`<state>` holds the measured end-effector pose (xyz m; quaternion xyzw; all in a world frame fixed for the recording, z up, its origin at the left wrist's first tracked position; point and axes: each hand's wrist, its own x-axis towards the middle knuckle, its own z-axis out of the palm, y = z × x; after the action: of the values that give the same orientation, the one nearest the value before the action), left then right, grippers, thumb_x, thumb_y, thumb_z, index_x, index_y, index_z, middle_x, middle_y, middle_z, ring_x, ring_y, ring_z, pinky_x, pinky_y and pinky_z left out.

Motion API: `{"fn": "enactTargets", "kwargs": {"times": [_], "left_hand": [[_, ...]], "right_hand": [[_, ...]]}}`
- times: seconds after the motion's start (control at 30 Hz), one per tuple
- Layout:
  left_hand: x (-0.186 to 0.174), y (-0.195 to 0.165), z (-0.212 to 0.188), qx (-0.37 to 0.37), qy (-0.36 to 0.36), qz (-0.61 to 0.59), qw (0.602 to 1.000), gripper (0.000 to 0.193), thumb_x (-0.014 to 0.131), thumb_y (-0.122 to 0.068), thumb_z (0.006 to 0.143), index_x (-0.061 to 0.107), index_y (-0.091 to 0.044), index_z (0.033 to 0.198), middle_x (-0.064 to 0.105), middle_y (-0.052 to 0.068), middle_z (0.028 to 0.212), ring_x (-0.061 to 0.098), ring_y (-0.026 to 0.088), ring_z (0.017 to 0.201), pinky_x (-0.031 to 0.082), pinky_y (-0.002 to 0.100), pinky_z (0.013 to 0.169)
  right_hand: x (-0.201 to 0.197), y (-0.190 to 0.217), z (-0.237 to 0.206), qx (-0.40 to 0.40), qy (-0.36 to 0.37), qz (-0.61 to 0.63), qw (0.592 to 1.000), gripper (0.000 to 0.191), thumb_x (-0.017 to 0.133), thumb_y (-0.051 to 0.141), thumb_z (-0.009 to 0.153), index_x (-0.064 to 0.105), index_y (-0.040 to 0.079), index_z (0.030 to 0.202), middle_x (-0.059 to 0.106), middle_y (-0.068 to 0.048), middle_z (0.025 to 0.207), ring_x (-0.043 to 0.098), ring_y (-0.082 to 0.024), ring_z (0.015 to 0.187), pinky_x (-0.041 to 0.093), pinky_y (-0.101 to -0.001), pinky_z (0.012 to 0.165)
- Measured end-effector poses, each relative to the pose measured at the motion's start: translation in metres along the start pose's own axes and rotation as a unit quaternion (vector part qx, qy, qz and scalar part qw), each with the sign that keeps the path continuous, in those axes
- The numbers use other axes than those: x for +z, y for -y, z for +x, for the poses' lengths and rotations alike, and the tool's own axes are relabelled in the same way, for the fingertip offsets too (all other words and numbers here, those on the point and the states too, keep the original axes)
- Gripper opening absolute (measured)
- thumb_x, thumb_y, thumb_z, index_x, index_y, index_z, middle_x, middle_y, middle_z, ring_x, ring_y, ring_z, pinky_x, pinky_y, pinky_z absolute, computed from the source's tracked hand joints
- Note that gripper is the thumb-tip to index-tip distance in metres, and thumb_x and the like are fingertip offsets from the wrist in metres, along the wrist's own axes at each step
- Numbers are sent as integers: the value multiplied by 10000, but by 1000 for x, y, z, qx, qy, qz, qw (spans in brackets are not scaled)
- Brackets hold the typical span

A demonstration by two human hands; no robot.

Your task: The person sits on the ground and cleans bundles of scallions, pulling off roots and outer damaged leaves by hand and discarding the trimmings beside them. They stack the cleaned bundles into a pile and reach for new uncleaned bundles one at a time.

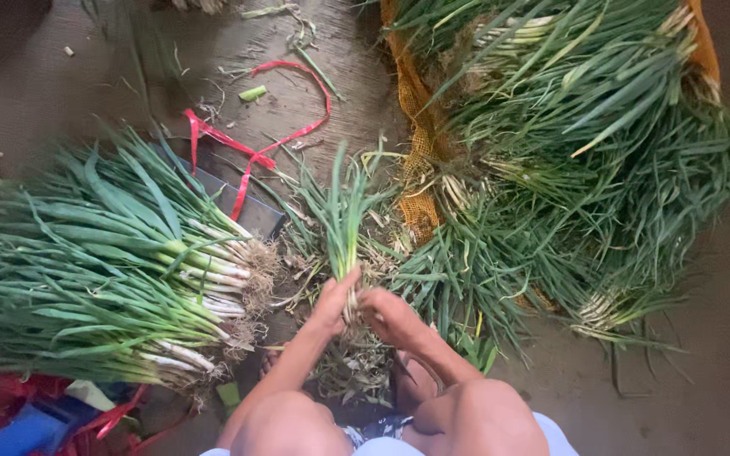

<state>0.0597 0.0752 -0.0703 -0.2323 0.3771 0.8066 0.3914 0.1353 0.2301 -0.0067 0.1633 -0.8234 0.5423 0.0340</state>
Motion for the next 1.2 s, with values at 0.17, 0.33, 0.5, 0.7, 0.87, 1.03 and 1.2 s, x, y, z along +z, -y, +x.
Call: {"fn": "enactTargets", "kwargs": {"times": [0.17,0.33,0.5,0.7,0.87,1.03,1.2], "left_hand": [[-18,-11,18,9,71,5,997,271,701,-328,1031,564,-114,936,474,-51,691,467,82,540,418,261,474],[-17,-35,12,39,39,15,998,173,689,-279,973,583,-142,976,530,-37,731,494,80,572,403,251,492],[-25,-36,-2,-12,4,10,1000,215,638,-294,982,546,-112,1052,582,30,760,582,160,659,498,302,576],[-38,-8,-1,-82,38,-91,992,197,637,-313,1010,584,-142,1091,488,-19,691,459,116,600,375,274,535],[-33,-17,-6,-71,27,-88,993,186,621,-301,1013,572,-135,1079,519,-12,733,481,131,622,405,304,558],[-27,-36,-8,-64,96,-128,985,200,651,-310,983,603,-119,1020,527,1,686,492,119,564,415,274,502],[-27,-35,-2,-68,57,-104,991,149,625,-218,983,542,-98,1009,536,12,747,516,133,641,468,290,582]], "right_hand": [[7,43,-25,16,326,198,924,203,648,41,968,610,75,1164,683,-124,1064,696,-310,975,564,-405,871],[-1,38,-16,11,520,190,832,385,733,205,946,623,48,1280,710,-162,1118,692,-345,991,546,-425,854],[-67,-51,30,42,277,-225,933,245,684,128,871,660,42,1099,670,-179,1045,633,-391,985,519,-493,853],[-135,-127,76,172,-196,-539,801,679,789,271,776,516,-35,1318,577,-310,1275,524,-475,1142,430,-534,963],[-142,-125,85,324,-32,-461,825,823,793,254,824,439,-26,1513,688,-234,1099,671,-420,976,530,-552,803],[-164,-66,92,319,72,-334,884,432,748,461,853,690,138,1133,742,-152,932,704,-350,839,551,-476,737],[-239,26,120,258,-5,-253,933,364,754,384,895,746,125,1150,766,-98,937,717,-221,800,552,-374,763]]}}
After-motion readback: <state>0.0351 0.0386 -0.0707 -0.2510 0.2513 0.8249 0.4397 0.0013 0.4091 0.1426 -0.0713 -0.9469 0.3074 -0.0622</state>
